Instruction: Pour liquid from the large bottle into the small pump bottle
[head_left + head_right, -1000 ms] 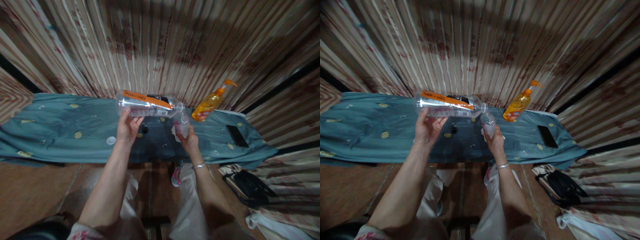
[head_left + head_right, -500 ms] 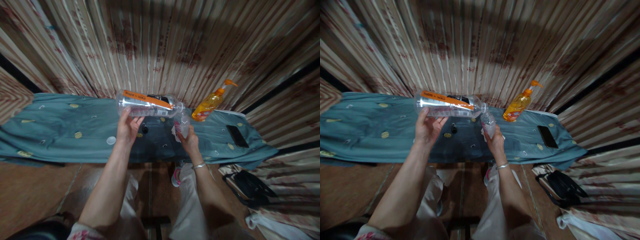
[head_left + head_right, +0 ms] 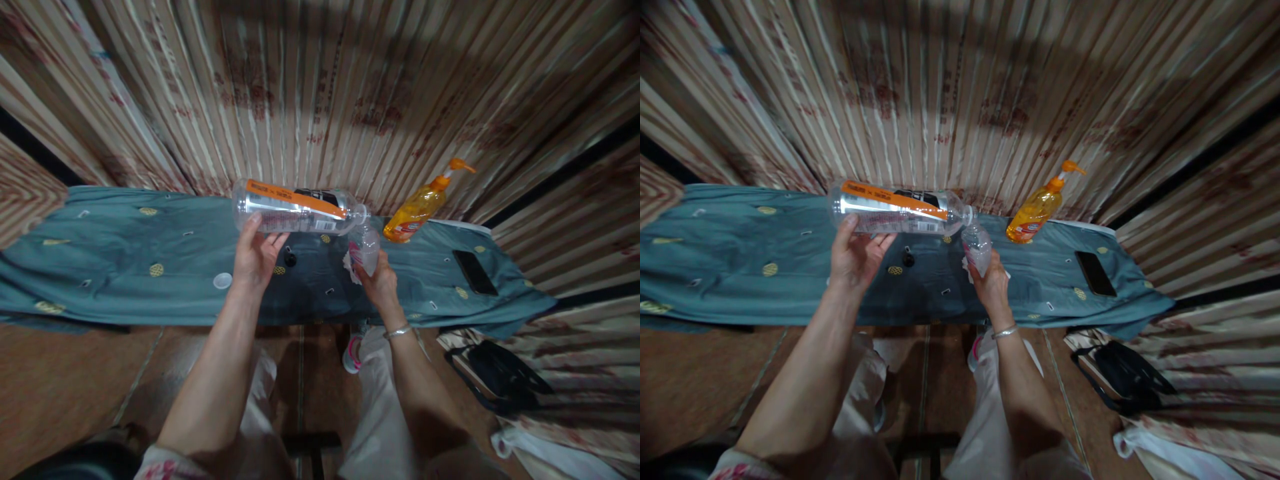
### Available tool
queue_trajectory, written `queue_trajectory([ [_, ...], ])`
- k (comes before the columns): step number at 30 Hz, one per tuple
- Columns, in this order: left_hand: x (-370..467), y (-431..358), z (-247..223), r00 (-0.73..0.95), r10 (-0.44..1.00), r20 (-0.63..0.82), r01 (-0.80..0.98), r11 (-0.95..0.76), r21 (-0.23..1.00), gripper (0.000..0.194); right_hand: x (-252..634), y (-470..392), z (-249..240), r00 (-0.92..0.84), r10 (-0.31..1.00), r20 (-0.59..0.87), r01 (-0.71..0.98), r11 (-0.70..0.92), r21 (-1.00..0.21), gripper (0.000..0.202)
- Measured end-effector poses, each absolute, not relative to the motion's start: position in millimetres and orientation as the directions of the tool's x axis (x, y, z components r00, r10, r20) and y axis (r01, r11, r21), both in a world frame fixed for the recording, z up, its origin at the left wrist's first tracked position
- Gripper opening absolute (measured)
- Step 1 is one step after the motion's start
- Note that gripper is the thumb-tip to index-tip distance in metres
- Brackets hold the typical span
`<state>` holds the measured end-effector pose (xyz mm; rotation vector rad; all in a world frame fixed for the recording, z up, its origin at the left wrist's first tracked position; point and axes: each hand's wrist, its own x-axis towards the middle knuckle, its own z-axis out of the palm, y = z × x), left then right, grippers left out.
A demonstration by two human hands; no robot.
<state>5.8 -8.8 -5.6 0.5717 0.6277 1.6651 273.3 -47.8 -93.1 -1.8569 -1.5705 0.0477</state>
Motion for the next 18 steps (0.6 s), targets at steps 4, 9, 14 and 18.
queue_trajectory([
  [4,5.9,-9.0,-5.5,-0.167,0.985,0.032,-0.717,-0.144,0.682,0.044,273.3,-47.2,-93.3,0.273,0.881,0.387,0.846,-0.027,-0.533,0.058],
  [9,5.8,-9.0,-5.4,-0.158,0.986,0.044,-0.719,-0.146,0.680,0.042,273.6,-47.6,-93.1,0.268,0.883,0.386,0.836,-0.015,-0.548,0.059],
  [14,5.2,-9.2,-4.4,-0.159,0.987,0.037,-0.732,-0.142,0.667,0.047,274.6,-47.0,-95.7,0.261,0.878,0.401,0.852,-0.014,-0.523,0.058],
  [18,5.1,-9.1,-4.5,-0.150,0.988,0.041,-0.728,-0.138,0.672,0.046,275.8,-45.8,-97.7,0.259,0.875,0.410,0.855,-0.010,-0.519,0.057],
])
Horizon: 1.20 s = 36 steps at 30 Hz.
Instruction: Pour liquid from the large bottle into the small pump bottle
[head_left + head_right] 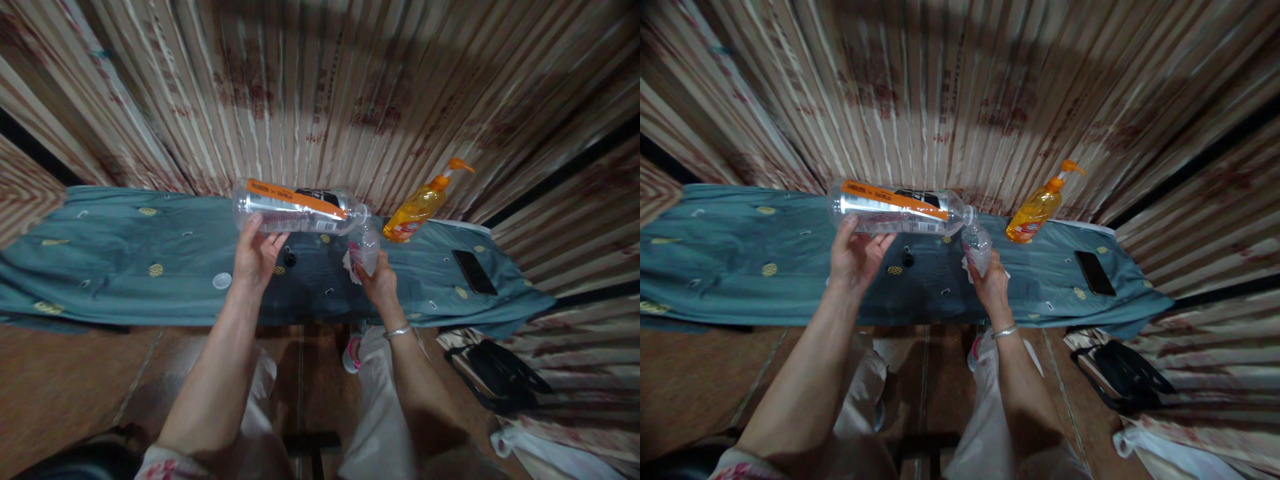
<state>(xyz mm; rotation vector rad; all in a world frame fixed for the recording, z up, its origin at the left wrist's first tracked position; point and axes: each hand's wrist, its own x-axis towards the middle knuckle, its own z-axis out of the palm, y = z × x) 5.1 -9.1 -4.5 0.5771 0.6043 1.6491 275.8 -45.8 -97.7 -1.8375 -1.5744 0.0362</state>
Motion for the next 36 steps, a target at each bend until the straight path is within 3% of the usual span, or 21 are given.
queue_trajectory([
  [36,7.4,-9.6,-4.0,-0.158,0.986,0.047,-0.727,-0.149,0.671,0.043,275.6,-45.4,-96.7,0.268,0.877,0.398,0.853,-0.025,-0.521,0.057],
])
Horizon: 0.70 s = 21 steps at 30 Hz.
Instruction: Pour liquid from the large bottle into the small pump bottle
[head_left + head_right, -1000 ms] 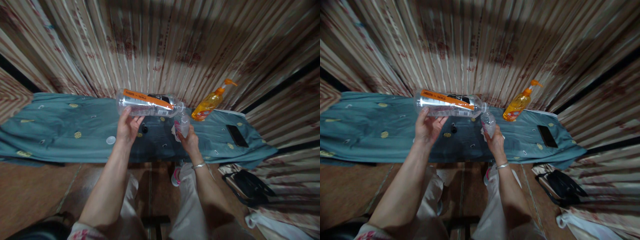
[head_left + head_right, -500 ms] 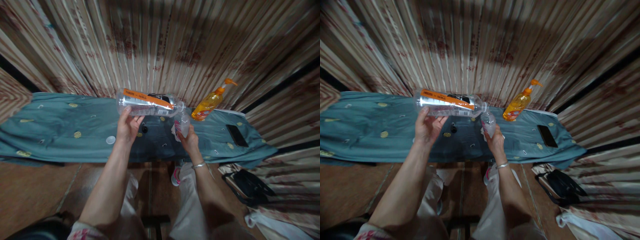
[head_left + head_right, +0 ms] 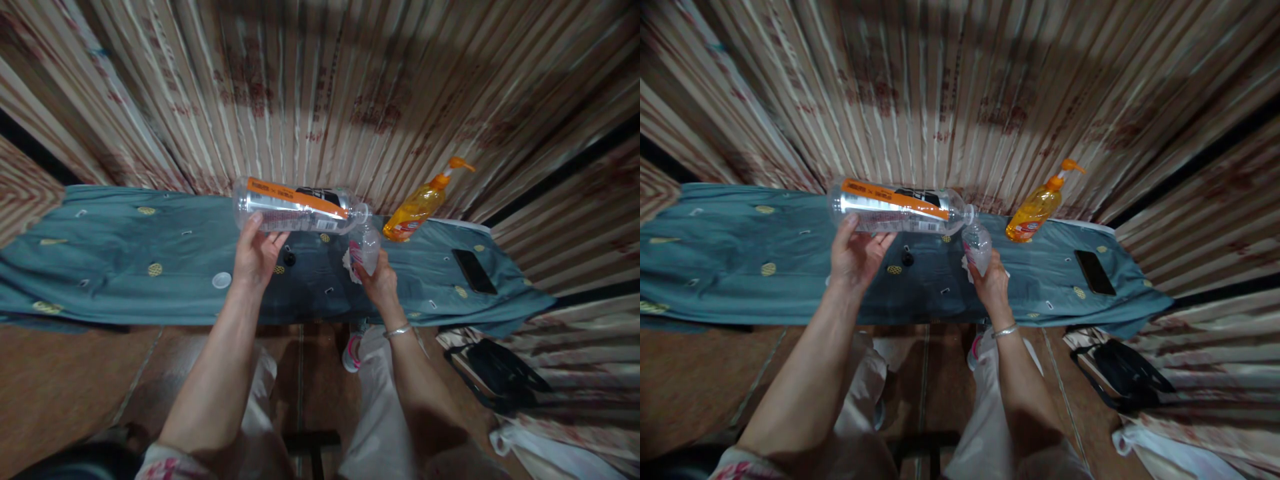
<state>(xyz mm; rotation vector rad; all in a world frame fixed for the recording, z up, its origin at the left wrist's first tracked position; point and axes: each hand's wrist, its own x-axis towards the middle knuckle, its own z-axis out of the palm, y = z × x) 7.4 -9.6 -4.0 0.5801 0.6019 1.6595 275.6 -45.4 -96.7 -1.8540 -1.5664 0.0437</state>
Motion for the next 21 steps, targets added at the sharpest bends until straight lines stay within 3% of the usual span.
queue_trajectory([
  [21,6.1,-8.3,-6.5,-0.138,0.989,0.055,-0.722,-0.139,0.678,0.040,277.1,-44.2,-100.4,0.260,0.870,0.420,0.863,-0.014,-0.505,0.056],
])
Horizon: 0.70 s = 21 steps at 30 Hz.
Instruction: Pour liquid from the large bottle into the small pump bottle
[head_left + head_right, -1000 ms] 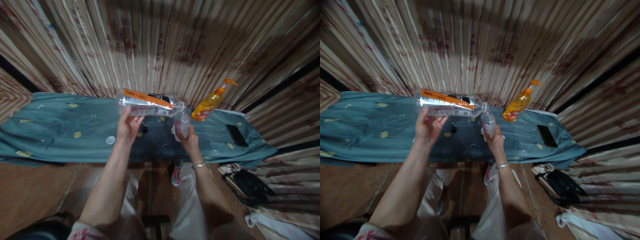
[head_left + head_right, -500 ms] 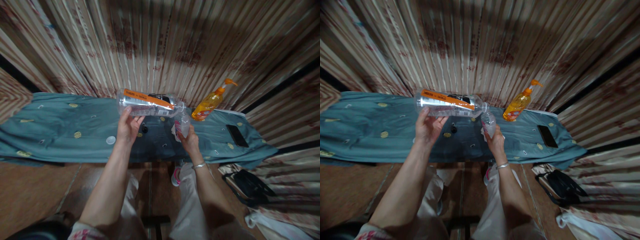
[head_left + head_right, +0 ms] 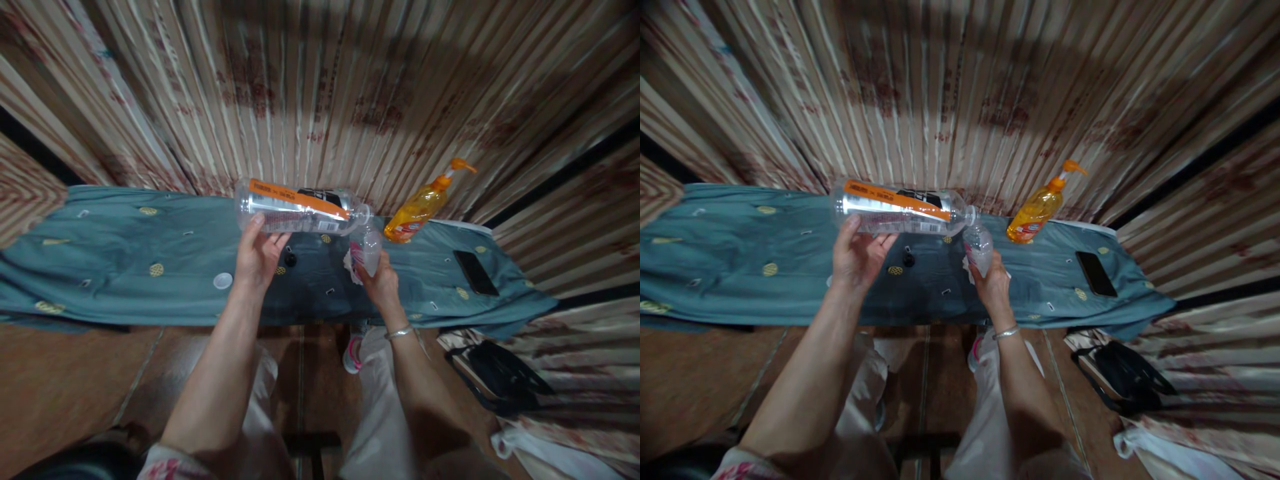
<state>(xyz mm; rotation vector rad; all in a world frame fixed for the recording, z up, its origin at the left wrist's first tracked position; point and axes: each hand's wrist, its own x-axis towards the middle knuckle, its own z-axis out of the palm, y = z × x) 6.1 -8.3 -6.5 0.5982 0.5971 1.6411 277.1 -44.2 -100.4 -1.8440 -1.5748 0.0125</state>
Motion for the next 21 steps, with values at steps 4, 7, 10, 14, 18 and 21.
queue_trajectory([
  [4,7.1,-8.3,-6.2,-0.148,0.988,0.044,-0.733,-0.140,0.665,0.042,277.0,-43.6,-99.5,0.271,0.870,0.411,0.856,-0.022,-0.516,0.057],
  [7,7.5,-8.2,-6.3,-0.150,0.988,0.046,-0.739,-0.143,0.659,0.044,277.2,-44.1,-98.6,0.267,0.876,0.402,0.851,-0.018,-0.525,0.058],
  [10,7.2,-8.2,-6.5,-0.144,0.989,0.041,-0.742,-0.136,0.656,0.043,277.2,-44.6,-97.9,0.262,0.878,0.400,0.849,-0.013,-0.528,0.058],
  [14,6.4,-8.5,-6.3,-0.141,0.989,0.033,-0.749,-0.129,0.650,0.043,276.5,-44.6,-96.8,0.271,0.879,0.392,0.856,-0.034,-0.516,0.057],
  [18,6.5,-8.9,-6.0,-0.137,0.990,0.041,-0.744,-0.131,0.655,0.041,275.9,-44.7,-96.1,0.271,0.884,0.381,0.857,-0.041,-0.514,0.058],
  [21,6.6,-8.7,-6.4,-0.145,0.988,0.046,-0.738,-0.139,0.660,0.040,275.2,-44.9,-95.6,0.282,0.885,0.370,0.854,-0.055,-0.518,0.058],
])
